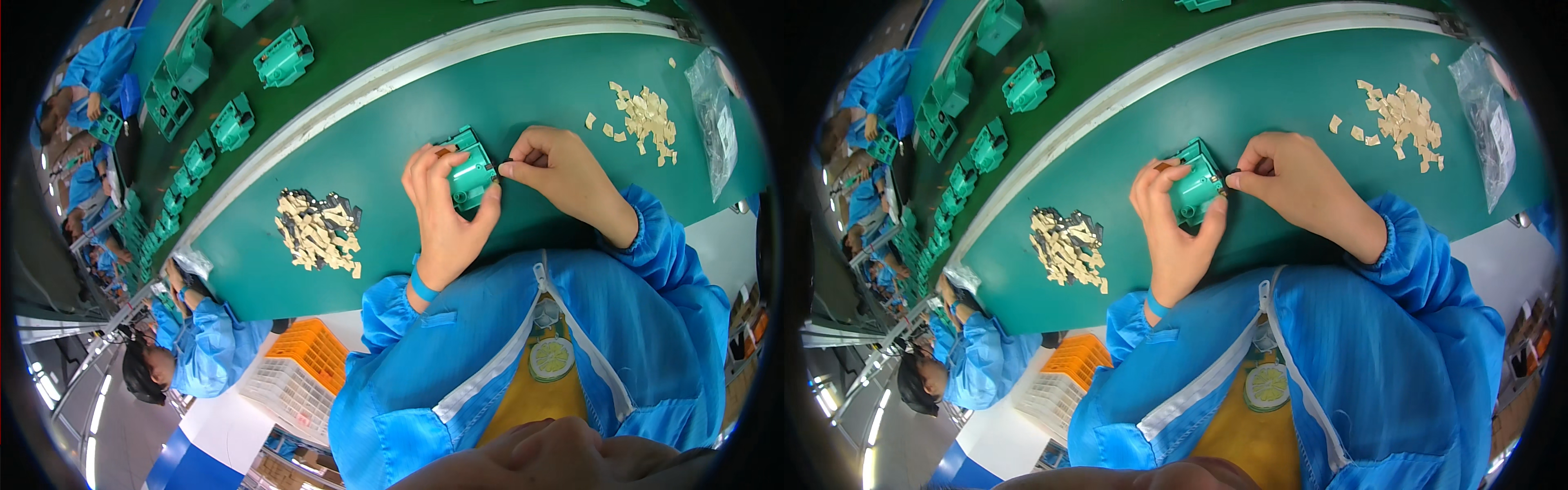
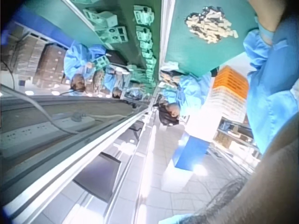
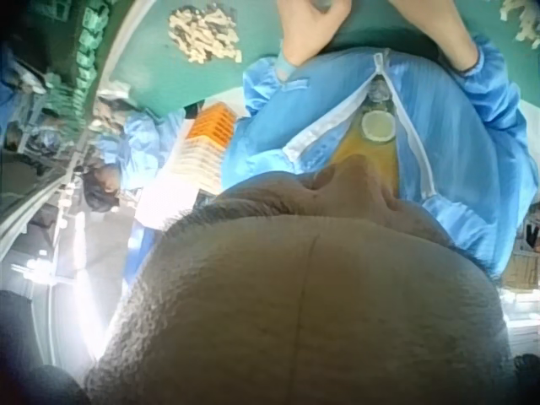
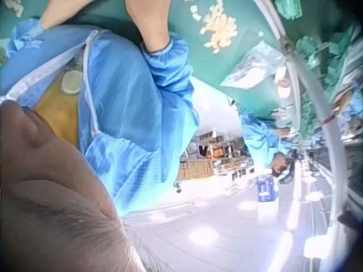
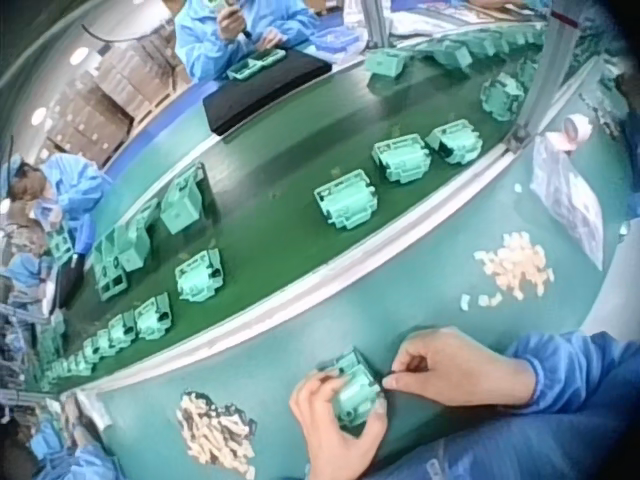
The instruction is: The person assembles electronic components into plastic housings by hand on a factory assembly line.
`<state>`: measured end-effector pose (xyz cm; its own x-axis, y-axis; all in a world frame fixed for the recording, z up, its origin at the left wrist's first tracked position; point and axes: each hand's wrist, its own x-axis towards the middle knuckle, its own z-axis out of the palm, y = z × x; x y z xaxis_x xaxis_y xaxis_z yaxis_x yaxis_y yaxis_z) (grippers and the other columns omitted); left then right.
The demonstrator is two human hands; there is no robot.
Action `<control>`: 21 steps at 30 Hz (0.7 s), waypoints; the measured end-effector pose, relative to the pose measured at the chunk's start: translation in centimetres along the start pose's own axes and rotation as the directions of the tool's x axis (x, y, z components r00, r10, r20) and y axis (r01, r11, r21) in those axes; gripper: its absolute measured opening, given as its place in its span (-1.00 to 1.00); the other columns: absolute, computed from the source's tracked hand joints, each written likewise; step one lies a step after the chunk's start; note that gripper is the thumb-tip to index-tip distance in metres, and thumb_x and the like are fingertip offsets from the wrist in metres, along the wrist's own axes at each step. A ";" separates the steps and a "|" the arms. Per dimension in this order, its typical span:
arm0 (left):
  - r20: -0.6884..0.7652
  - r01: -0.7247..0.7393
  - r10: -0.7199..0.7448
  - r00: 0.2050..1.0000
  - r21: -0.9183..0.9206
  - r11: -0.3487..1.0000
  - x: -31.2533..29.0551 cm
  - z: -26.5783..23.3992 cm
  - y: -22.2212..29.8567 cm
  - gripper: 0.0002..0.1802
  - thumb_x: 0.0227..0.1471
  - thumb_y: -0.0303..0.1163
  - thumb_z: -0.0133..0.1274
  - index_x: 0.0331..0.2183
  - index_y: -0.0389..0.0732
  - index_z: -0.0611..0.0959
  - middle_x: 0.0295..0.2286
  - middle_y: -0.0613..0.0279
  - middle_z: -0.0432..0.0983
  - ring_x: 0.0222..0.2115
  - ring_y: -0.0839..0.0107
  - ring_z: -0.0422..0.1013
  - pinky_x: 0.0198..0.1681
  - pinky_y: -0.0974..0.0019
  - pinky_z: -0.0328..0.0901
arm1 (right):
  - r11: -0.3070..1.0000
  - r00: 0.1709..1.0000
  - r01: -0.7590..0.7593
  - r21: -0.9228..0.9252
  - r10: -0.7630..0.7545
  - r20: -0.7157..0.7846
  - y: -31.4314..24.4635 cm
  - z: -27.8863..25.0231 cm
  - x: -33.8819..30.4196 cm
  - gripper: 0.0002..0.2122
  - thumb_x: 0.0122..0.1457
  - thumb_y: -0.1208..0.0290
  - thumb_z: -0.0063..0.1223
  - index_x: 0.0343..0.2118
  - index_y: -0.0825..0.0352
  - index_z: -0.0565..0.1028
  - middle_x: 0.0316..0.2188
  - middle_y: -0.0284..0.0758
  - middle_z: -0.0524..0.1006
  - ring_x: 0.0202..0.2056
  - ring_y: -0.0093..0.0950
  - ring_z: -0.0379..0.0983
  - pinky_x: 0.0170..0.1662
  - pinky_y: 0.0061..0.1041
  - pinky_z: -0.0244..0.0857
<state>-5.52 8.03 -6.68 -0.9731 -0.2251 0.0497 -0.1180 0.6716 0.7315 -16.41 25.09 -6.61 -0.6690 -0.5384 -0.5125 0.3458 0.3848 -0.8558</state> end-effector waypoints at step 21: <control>0.256 0.084 -0.023 0.967 -0.233 0.969 -1.3 -3.0 0.5 -0.25 -0.01 -0.51 0.25 0.23 -0.27 0.40 0.28 -0.02 0.20 0.33 0.07 0.10 0.37 0.05 0.03 | 0.981 0.992 0.034 0.190 -0.057 0.116 -1.5 -0.2 -3.0 -0.82 0.17 0.47 0.26 -0.39 0.51 0.54 -0.50 -0.25 0.60 -0.46 -0.57 0.52 -0.37 -0.54 0.39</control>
<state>-3.75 6.53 -4.37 -0.9884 -0.0523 -0.1423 -0.1502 0.4673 0.8712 -15.04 26.33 -3.78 -0.6070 -0.6427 -0.4675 0.4416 0.2163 -0.8708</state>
